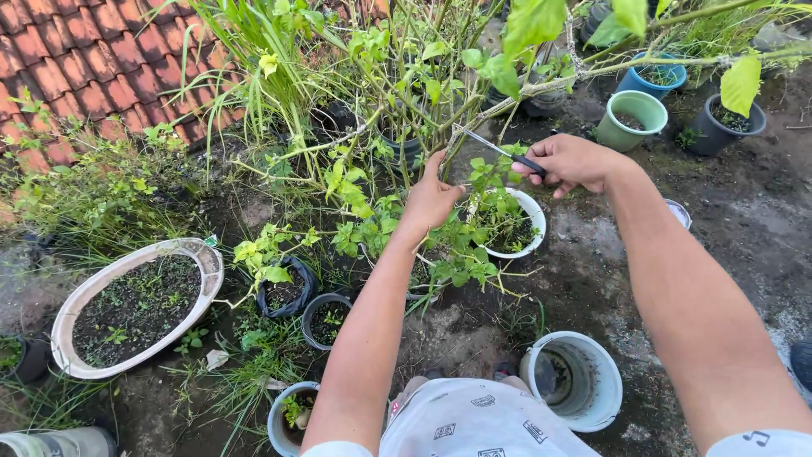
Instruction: Pruning leaves and stems from potted plants using scissors
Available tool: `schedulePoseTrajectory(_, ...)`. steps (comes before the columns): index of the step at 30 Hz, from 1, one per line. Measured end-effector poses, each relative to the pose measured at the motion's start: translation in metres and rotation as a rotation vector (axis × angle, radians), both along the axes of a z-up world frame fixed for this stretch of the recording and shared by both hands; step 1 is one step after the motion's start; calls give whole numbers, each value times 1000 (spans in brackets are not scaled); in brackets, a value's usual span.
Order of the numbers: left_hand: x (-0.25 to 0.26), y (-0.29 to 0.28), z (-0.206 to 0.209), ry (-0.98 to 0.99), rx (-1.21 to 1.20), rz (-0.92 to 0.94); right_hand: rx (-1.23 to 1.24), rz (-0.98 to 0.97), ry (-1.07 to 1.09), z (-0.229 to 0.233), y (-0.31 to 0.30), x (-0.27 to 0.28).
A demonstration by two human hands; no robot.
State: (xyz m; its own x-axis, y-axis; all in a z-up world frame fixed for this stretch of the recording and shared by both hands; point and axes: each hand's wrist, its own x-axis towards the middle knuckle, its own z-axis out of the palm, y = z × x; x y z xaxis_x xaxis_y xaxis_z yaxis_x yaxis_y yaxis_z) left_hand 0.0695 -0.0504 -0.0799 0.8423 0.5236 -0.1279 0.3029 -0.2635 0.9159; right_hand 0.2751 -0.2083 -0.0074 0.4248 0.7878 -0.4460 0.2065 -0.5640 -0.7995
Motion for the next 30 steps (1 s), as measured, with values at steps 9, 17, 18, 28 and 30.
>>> schedulePoseTrajectory(9,2,7,-5,6,-19,13,41,-2,106,-9,-4,-14)
schedulePoseTrajectory(17,-3,2,2,-33,-55,1,80,1,108,-20,-8,-5)
schedulePoseTrajectory(18,-3,2,2,-31,-58,0,95,1,92,-23,-8,-6)
schedulePoseTrajectory(28,-10,11,-3,-57,-72,-1,250,-147,344,-105,-15,-24)
schedulePoseTrajectory(30,-13,10,6,-50,-160,44,336,-306,523,-107,-16,-46)
